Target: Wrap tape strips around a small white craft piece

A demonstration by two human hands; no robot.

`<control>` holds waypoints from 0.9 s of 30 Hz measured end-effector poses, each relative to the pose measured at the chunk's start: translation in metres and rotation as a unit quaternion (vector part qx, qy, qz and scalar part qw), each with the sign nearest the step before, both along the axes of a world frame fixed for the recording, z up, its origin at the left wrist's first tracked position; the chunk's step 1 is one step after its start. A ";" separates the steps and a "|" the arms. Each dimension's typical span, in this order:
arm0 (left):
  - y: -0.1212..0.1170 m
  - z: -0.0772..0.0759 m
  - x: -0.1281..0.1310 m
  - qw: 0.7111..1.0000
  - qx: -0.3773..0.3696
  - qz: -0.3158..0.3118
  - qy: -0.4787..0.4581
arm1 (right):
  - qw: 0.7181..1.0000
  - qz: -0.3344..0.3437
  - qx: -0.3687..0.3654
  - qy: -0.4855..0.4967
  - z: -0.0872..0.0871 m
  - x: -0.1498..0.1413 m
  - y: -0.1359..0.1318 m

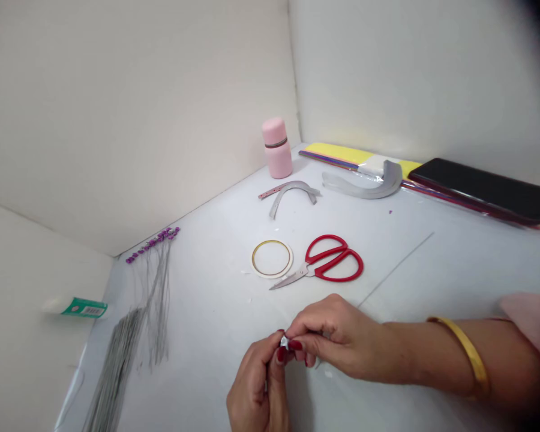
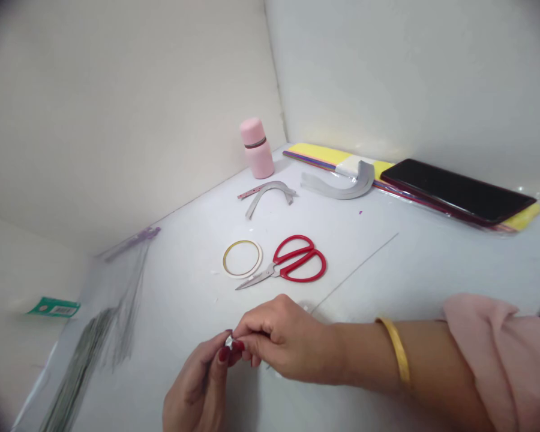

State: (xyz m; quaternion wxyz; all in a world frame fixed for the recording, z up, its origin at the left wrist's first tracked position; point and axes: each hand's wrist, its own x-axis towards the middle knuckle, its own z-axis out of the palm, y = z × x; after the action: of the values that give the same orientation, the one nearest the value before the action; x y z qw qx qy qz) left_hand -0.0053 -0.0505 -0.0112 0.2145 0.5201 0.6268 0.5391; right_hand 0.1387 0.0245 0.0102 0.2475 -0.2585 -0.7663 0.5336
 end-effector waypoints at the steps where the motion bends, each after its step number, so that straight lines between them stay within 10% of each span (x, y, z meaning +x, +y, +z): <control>1: 0.000 0.000 0.000 1.000 -0.009 0.003 -0.002 | 1.000 -0.005 0.001 -0.003 0.000 -0.001 0.000; 7: 0.006 0.004 -0.006 0.983 -0.138 0.000 -0.125 | 0.996 -0.039 -0.079 -0.015 -0.003 -0.004 0.005; 18: 0.007 0.006 -0.013 0.968 -0.161 -0.017 -0.193 | 0.988 0.000 0.117 -0.099 0.019 0.016 0.029; 27: 0.008 0.001 -0.018 0.963 -0.168 -0.041 -0.207 | 0.870 0.128 0.383 -0.283 0.025 0.032 0.004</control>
State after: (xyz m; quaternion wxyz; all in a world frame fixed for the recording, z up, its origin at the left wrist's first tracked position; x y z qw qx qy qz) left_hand -0.0232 -0.0429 -0.0100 0.4459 0.3788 0.6286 0.5124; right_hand 0.1704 0.0285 0.0348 0.0286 -0.1830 -0.9741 0.1295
